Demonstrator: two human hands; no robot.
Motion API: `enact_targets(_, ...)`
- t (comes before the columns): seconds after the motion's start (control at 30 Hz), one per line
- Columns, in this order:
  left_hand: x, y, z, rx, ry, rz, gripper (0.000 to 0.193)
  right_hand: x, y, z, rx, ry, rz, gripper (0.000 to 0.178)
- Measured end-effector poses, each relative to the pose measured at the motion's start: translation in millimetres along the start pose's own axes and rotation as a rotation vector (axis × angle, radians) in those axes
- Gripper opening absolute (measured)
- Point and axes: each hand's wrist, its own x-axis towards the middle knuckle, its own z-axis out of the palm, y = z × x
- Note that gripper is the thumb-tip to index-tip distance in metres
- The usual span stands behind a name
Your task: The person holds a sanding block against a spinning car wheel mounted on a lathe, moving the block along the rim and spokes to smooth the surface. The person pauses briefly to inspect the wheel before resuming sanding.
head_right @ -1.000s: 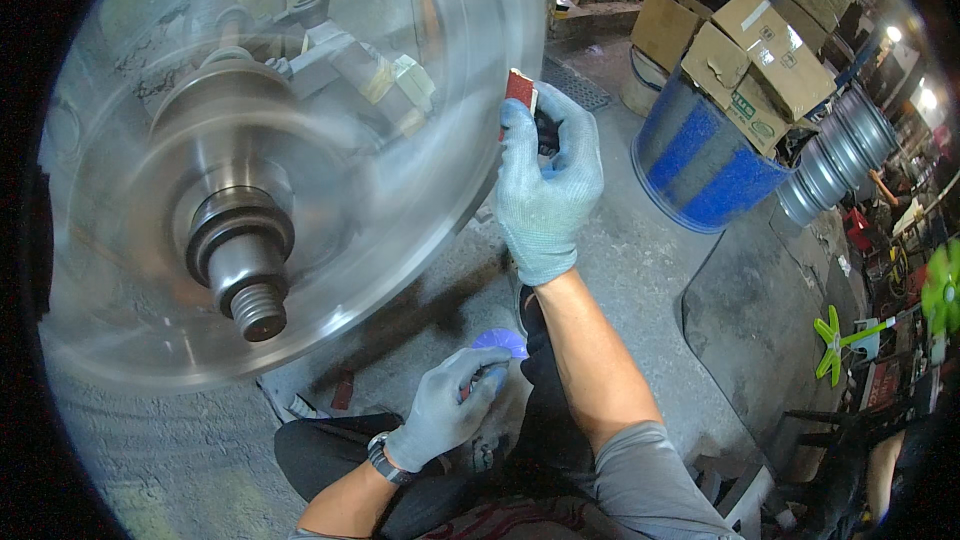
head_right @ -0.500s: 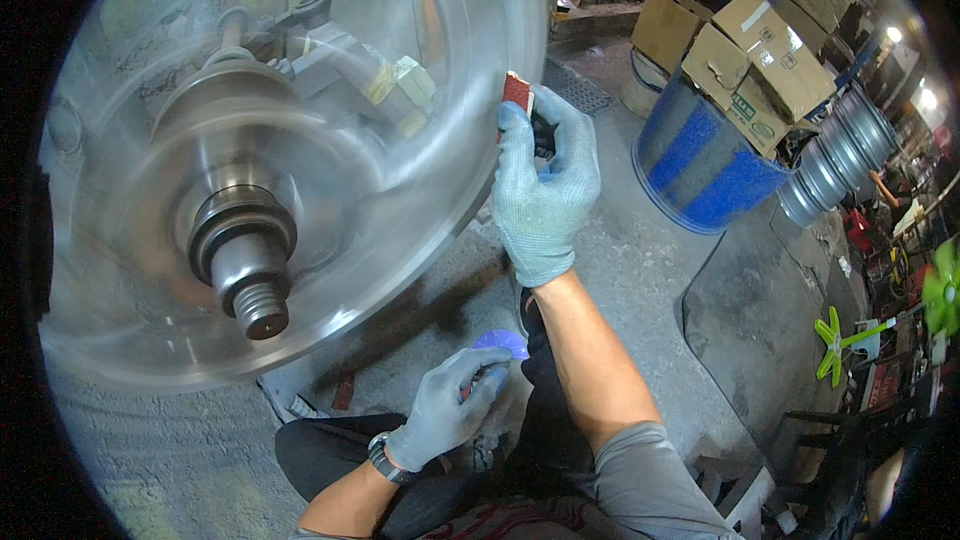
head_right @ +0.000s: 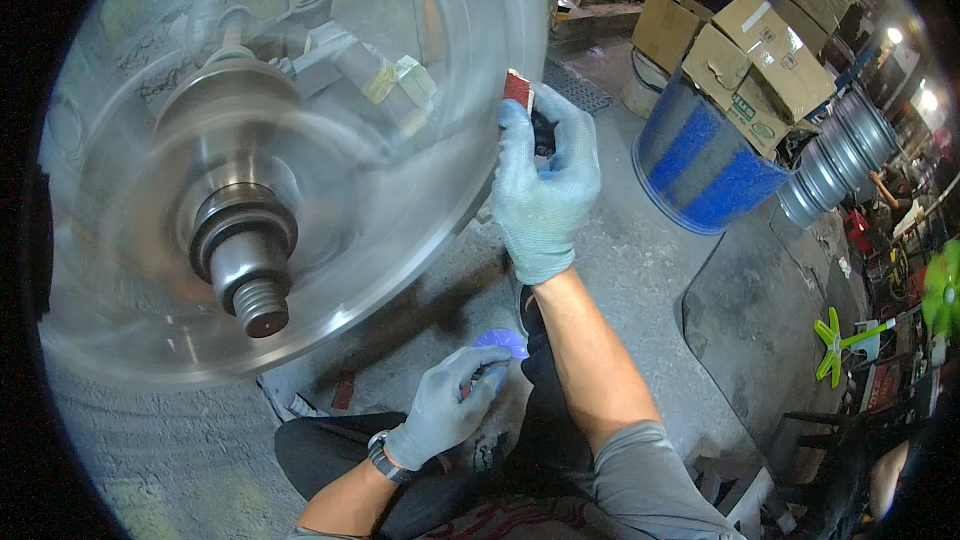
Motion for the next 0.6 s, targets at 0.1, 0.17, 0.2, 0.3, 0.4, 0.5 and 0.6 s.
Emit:
enact_targets(0.1,0.1,0.9,-0.5,-0.007,0.001,-0.002,0.027,0.2,1.5,-0.5,-0.010,-0.001,0.002,0.023)
enact_targets(0.17,-0.2,0.4,-0.2,-0.005,0.001,-0.005,0.027,1.7,0.3,-0.4,-0.015,0.004,0.013,0.023)
enact_targets(0.2,-0.8,-1.1,0.5,-0.007,0.010,0.002,0.028,2.0,-0.3,-0.3,-0.018,0.010,0.024,0.023)
enact_targets(0.3,-0.6,2.0,-1.0,0.003,-0.002,-0.018,0.028,1.9,2.7,-2.5,-0.033,0.008,0.037,0.023)
enact_targets(0.4,0.2,5.5,-1.6,0.014,-0.018,-0.046,0.027,-0.3,0.9,-1.1,-0.002,-0.003,0.036,0.023)
enact_targets(0.5,0.3,5.1,-0.4,0.008,-0.009,-0.039,0.026,-2.1,0.3,1.5,0.002,0.003,-0.021,0.022)
enact_targets(0.6,-0.9,-0.5,1.6,0.005,0.013,-0.005,0.024,-2.2,-0.8,2.2,0.037,-0.001,0.031,0.023)
